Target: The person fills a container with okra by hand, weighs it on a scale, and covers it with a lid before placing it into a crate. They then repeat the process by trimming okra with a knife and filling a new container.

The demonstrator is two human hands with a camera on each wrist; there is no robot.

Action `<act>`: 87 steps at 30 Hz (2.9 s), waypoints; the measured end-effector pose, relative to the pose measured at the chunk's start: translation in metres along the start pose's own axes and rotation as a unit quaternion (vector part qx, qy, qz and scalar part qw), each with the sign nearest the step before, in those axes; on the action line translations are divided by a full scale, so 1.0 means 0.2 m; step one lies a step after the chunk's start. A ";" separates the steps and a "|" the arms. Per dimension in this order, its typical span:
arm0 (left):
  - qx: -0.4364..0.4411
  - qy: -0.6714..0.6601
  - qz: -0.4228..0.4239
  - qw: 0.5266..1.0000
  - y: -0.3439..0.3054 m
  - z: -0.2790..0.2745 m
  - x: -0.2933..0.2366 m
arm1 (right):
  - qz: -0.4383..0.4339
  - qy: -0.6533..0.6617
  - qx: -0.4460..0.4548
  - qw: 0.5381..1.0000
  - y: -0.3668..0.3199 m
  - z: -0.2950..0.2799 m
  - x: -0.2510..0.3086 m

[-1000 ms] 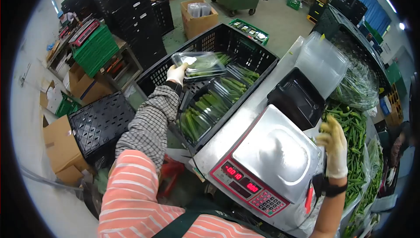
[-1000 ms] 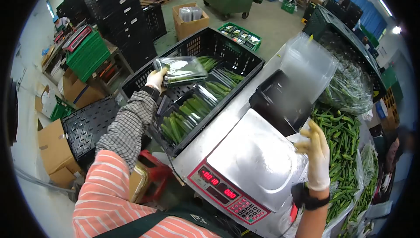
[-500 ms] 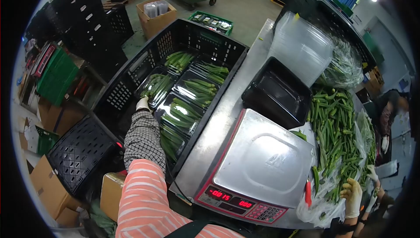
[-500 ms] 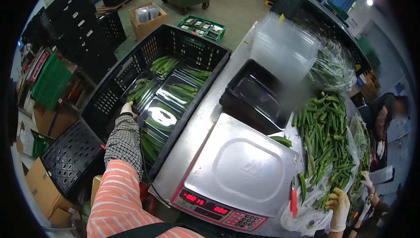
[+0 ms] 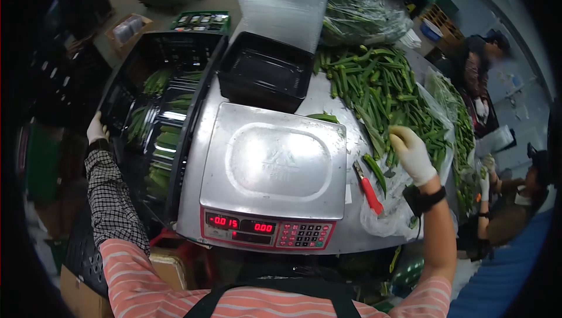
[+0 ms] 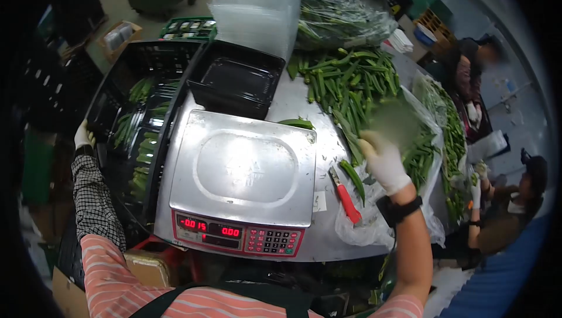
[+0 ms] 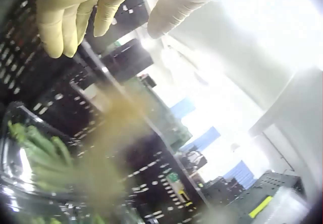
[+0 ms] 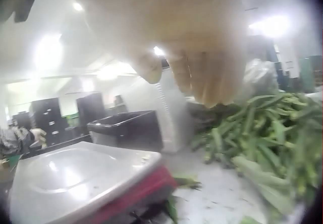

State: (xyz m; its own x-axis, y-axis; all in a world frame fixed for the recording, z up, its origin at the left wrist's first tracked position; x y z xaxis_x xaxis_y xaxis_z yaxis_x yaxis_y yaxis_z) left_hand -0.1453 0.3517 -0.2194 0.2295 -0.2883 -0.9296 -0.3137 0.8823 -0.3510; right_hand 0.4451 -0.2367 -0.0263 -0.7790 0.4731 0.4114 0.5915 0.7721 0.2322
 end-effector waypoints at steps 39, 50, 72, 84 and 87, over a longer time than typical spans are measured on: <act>0.623 0.097 -0.268 0.728 -3.82 0.84 0.88 | 0.364 0.157 0.135 0.908 0.09 0.42 -1.56; 0.697 0.124 -0.263 0.655 -3.97 0.89 1.00 | 0.310 0.258 0.025 0.915 -0.77 -0.79 -1.55; 0.655 0.110 -0.305 0.683 -3.99 1.00 1.28 | -0.034 -0.113 0.095 0.988 -0.27 0.18 -1.06; 0.410 -0.196 -0.419 0.786 -3.69 1.13 1.49 | -0.067 0.134 0.284 0.947 -0.49 0.14 -0.67; 0.378 -0.207 -0.423 0.797 -3.60 1.07 1.45 | -0.049 -0.041 0.168 0.984 -0.41 0.28 -0.78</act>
State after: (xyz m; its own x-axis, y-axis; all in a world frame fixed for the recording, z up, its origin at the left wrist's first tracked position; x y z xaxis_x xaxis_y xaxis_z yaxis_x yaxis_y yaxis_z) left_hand 0.3452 -0.2870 -0.2128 0.3971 -0.8899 -0.2245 0.7235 0.4540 -0.5201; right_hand 0.5056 -0.3499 -0.1586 -0.8508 0.4118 0.3264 0.4216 0.9057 -0.0437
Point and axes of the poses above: each hand's wrist, its own y-axis towards the middle knuckle, its own z-axis out of the palm, x = y × z, the point moved 6 cm from there along y, towards the middle knuckle, and after that the axes turned 8 degrees about -y, right-handed, at the moved point
